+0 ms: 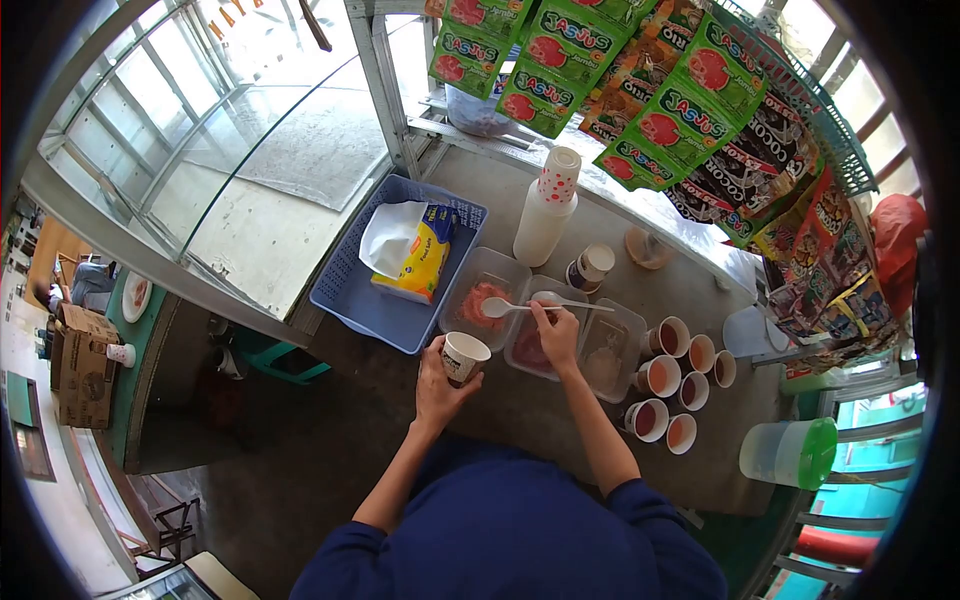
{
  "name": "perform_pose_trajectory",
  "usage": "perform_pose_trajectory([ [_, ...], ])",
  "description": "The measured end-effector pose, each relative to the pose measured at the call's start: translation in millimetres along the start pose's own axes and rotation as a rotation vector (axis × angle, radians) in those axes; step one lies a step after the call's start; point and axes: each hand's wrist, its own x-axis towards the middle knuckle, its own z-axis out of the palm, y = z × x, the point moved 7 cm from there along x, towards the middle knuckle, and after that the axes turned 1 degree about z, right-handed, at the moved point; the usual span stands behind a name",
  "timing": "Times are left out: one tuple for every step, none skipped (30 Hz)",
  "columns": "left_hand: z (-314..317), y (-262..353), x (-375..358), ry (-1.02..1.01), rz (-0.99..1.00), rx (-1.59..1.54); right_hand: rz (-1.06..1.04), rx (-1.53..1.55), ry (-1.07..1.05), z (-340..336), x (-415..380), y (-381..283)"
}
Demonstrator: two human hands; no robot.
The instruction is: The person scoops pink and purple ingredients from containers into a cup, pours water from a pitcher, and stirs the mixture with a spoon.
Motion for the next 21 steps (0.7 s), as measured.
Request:
perform_pose_trajectory([
  [0.2,-0.7,-0.2,0.003,0.004,0.002,0.019,0.033,0.007,-1.0,0.9,2.4],
  [0.7,-1.4,-1.0,0.003,0.003,0.002,0.038,0.067,0.015,-2.1,1.3,4.9],
  [1.2,-2.0,-1.2,-0.018,-0.042,-0.032,0.039,0.066,0.014,-3.5,1.1,3.5],
  [2.0,-2.8,-1.5,-0.038,-0.088,-0.067,0.073,0.143,-0.015,-3.2,0.7,4.5],
  [1.7,-1.1,-1.0,-0.039,-0.089,-0.068,0.106,0.219,-0.044,-3.0,0.3,5.2],
  [0.7,1.5,-0.1,-0.027,-0.073,-0.047,0.107,0.218,-0.045,-5.9,-1.4,-0.7],
  [-0.1,3.3,0.5,-0.015,-0.056,-0.027,0.125,0.302,-0.128,-3.8,-5.2,-6.2],
  [0.1,2.9,0.6,-0.015,-0.057,-0.027,0.144,0.386,-0.211,-2.0,-9.3,-12.9],
  [0.5,1.9,1.1,-0.019,-0.063,-0.029,0.143,0.386,-0.211,-7.8,-12.0,-24.6],
  [1.2,1.3,1.3,-0.024,-0.069,-0.031,0.155,0.381,-0.431,-0.6,-19.9,-40.3],
  [1.7,1.9,1.3,-0.026,-0.07,-0.032,0.167,0.373,-0.649,7.8,-30.5,-49.3],
  [1.3,3.1,1.6,-0.023,-0.067,-0.022,0.148,0.372,-0.652,7.6,-32.9,-51.2],
  [0.9,3.7,1.6,-0.02,-0.064,-0.011,0.149,0.372,-0.65,9.6,-31.7,-47.9],
  [1.0,3.5,1.2,-0.022,-0.064,-0.01,0.126,0.392,-0.502,4.6,-22.5,-40.7],
  [1.4,2.2,0.8,-0.027,-0.074,-0.005,0.101,0.409,-0.354,-1.3,-14.4,-33.0],
  [1.6,1.0,0.9,-0.031,-0.084,0.002,0.1,0.41,-0.354,2.3,-10.5,-25.7],
  [1.5,0.7,0.8,-0.03,-0.082,0.003,0.093,0.351,-0.226,-1.9,-4.0,-16.4],
  [1.5,1.0,0.2,-0.027,-0.071,-0.001,0.086,0.292,-0.098,-7.6,-0.3,-11.1],
  [1.6,1.3,0.0,-0.023,-0.059,-0.006,0.084,0.293,-0.098,-5.1,0.9,-7.2],
  [1.7,0.6,0.0,-0.021,-0.057,-0.006,0.048,0.197,-0.058,-5.0,2.3,-5.1],
  [1.9,-0.1,0.0,-0.023,-0.056,-0.019,0.013,0.101,-0.019,-4.9,3.4,-4.5],
])
